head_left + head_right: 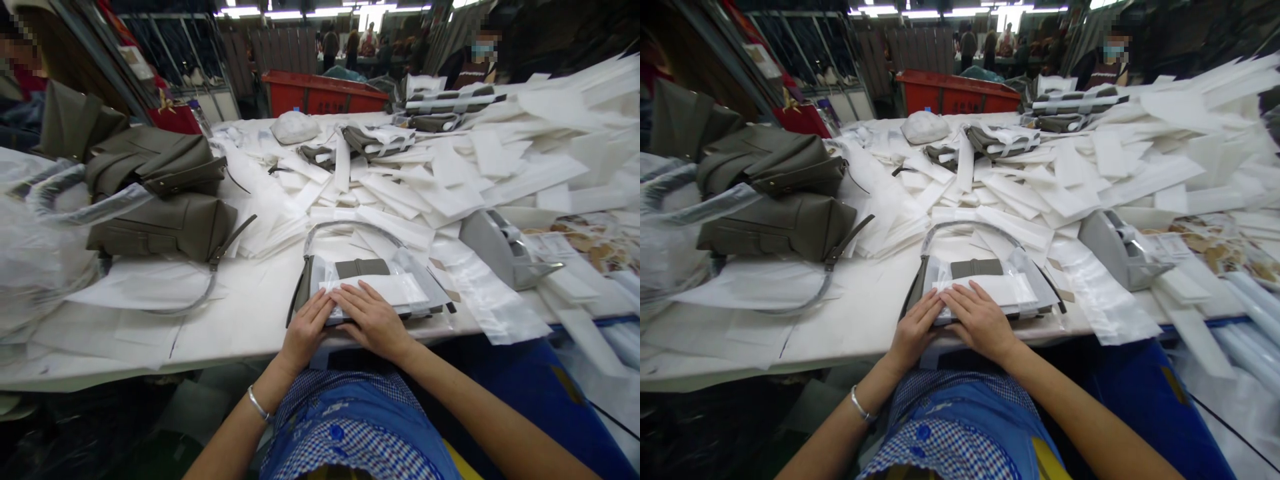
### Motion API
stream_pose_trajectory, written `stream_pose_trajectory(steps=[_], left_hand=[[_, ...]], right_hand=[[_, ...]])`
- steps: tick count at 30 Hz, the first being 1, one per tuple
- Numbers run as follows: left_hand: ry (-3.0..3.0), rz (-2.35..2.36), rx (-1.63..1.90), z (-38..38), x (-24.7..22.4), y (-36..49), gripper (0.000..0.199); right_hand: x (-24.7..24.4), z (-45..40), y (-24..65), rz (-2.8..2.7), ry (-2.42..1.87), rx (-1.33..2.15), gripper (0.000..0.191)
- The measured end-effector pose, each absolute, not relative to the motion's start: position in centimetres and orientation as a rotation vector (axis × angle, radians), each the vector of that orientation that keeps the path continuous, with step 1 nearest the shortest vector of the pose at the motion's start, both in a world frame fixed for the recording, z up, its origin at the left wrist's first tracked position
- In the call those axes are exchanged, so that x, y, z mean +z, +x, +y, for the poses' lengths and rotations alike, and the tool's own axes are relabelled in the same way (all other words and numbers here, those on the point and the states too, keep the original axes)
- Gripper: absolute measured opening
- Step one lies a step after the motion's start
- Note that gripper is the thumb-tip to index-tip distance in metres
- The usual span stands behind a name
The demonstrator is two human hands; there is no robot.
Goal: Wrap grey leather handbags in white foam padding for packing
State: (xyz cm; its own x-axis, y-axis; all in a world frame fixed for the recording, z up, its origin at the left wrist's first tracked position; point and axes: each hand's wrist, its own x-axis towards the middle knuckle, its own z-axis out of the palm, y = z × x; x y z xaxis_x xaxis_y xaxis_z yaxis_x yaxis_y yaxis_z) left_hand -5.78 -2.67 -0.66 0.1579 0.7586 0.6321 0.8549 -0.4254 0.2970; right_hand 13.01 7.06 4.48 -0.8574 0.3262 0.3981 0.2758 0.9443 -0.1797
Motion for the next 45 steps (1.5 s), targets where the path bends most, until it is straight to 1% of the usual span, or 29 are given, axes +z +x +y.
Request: stream_pose_trajectory(steps=[5, 10, 12, 14, 15, 20, 25, 29, 32, 34, 40, 45], left_hand=[[-2.361, -1.666, -1.131, -2.9, -0.3, -5.9, 0.059], [-2.549, -1.75, -1.136, -3.3, 1.8, -6.6, 0.066], [-2.542, -1.753, -1.133, -3.2, 2.1, -6.7, 0.059], [-2.503, -1.696, -1.124, -3.1, 1.6, -6.7, 0.049], [-2.479, -1.659, -1.12, -3.0, 1.2, -6.7, 0.048], [-2.406, -1.587, -1.109, -3.0, -0.3, -6.5, 0.055], [-2.466, -1.567, -1.029, -3.1, 0.1, -6.8, 0.056], [-2.456, -1.55, -1.021, -3.0, 0.5, -7.0, 0.056], [-2.447, -1.529, -1.01, -3.0, 0.5, -6.9, 0.055], [-2.444, -1.521, -1.0, -3.0, 0.5, -6.8, 0.055], [-2.429, -1.533, -1.013, -3.0, 0.4, -6.8, 0.056], [-2.458, -1.546, -1.01, -3.0, 0.3, -6.9, 0.054]], right_hand=[[3.4, 7.1, 13.4, -2.532, -0.348, 0.134, 0.05], [2.3, 6.7, 13.3, -2.484, -0.395, 0.1, 0.049], [2.3, 6.6, 13.2, -2.484, -0.415, 0.091, 0.048], [2.4, 6.6, 13.1, -2.491, -0.424, 0.083, 0.047], [2.5, 6.6, 13.2, -2.496, -0.426, 0.081, 0.047], [2.0, 4.7, 14.6, -2.435, -0.348, 0.069, 0.049], [-0.7, 1.4, 15.2, -2.507, -0.051, 0.054, 0.037], [-2.8, 0.8, 13.1, -2.483, -0.091, 0.035, 0.029], [-3.1, 1.0, 11.4, -2.342, -0.111, 0.095, 0.016], [-2.9, 0.9, 11.0, -2.294, -0.115, 0.144, 0.013], [-2.8, 0.2, 12.8, -2.33, -0.085, 0.213, 0.018], [-3.1, 0.1, 13.9, -2.491, -0.296, 0.09, 0.036]])
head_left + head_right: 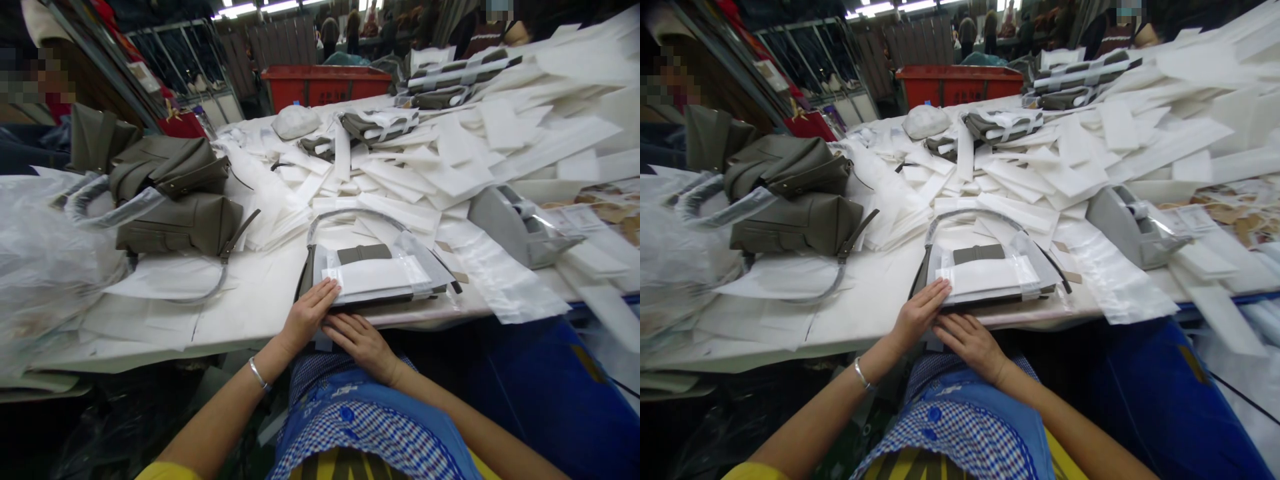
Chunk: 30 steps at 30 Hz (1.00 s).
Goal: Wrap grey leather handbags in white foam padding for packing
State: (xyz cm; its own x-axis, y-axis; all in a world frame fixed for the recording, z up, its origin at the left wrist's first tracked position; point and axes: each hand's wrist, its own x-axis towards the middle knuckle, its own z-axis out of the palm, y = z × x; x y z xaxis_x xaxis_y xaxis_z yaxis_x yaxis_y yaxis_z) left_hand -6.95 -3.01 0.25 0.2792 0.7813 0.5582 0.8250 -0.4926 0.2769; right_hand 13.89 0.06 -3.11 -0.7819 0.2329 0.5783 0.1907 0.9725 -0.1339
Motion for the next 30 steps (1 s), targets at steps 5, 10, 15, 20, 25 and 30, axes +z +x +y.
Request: stream_pose_trajectory(steps=[5, 10, 15, 20, 25, 30], left_hand=[[-2.466, -1.561, -1.026, -3.0, 0.2, -7.0, 0.054], [-2.45, -1.552, -1.006, -3.0, 0.3, -7.0, 0.055], [-2.42, -1.555, -1.048, -2.9, -0.2, -6.7, 0.055], [-2.385, -1.572, -1.082, -3.0, -0.8, -6.3, 0.053], [-2.376, -1.567, -1.066, -3.2, -1.0, -6.1, 0.052], [-2.339, -1.551, -1.059, -3.3, -1.1, -6.0, 0.052]], right_hand=[[-3.1, 0.3, 12.0, -2.38, -0.271, 0.067, 0.028], [-2.5, 0.5, 11.0, -2.263, -0.158, 0.189, 0.018], [-2.1, -0.4, 13.7, -2.281, -0.143, 0.387, 0.028], [-0.6, -2.0, 15.2, -2.264, -0.161, 0.492, 0.031], [2.4, -1.9, 14.2, -2.211, -0.218, 0.546, 0.03], [5.3, 0.4, 13.5, -2.156, -0.327, 0.538, 0.035]])
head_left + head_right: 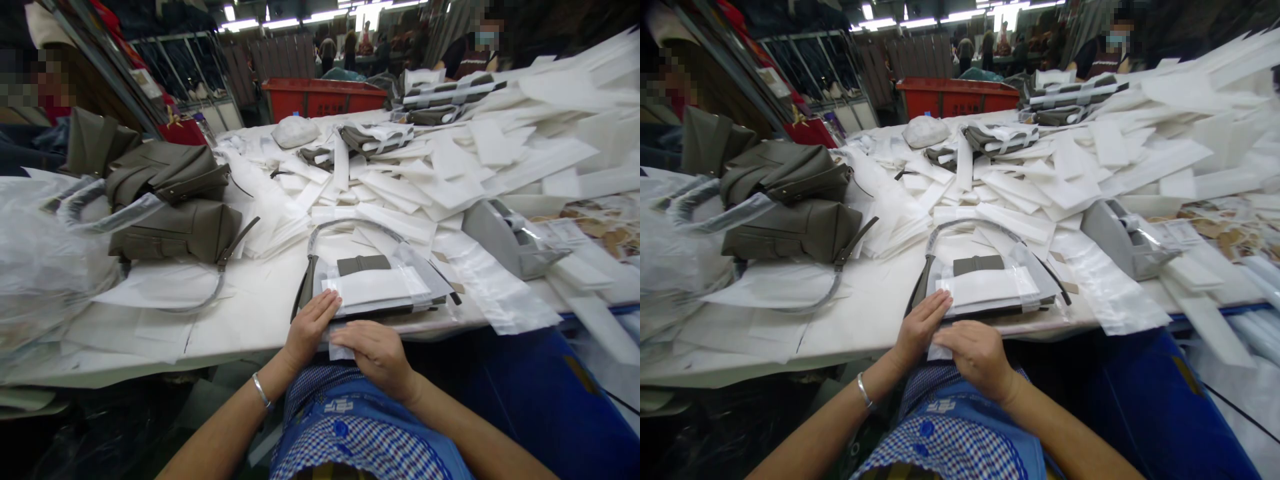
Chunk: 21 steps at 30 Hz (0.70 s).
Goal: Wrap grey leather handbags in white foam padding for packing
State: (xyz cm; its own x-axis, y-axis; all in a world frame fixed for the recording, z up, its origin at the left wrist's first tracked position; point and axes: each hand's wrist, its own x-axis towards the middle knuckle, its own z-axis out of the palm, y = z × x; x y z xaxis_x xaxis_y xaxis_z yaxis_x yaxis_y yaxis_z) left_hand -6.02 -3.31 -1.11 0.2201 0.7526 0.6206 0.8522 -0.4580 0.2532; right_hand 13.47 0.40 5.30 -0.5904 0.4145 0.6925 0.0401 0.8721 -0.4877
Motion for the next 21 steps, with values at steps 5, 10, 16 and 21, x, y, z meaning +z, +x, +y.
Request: stream_pose_trajectory(steps=[5, 10, 16, 21], left_hand=[[-2.202, -1.641, -1.055, -3.6, -0.9, -5.8, 0.04], [-2.131, -1.683, -1.121, -3.5, -0.8, -5.6, 0.029], [-2.112, -1.723, -1.208, -3.4, -0.8, -5.7, 0.031], [-2.098, -1.735, -1.231, -3.5, -0.7, -5.7, 0.036]], right_hand=[[7.0, 3.9, 12.2, -2.214, -0.486, 0.485, 0.029], [6.3, 7.5, 10.1, -2.296, -0.696, 0.383, 0.015], [5.1, 9.0, 8.3, -2.371, -0.833, 0.385, 0.014], [5.2, 9.2, 7.9, -2.401, -0.863, 0.389, 0.012]])
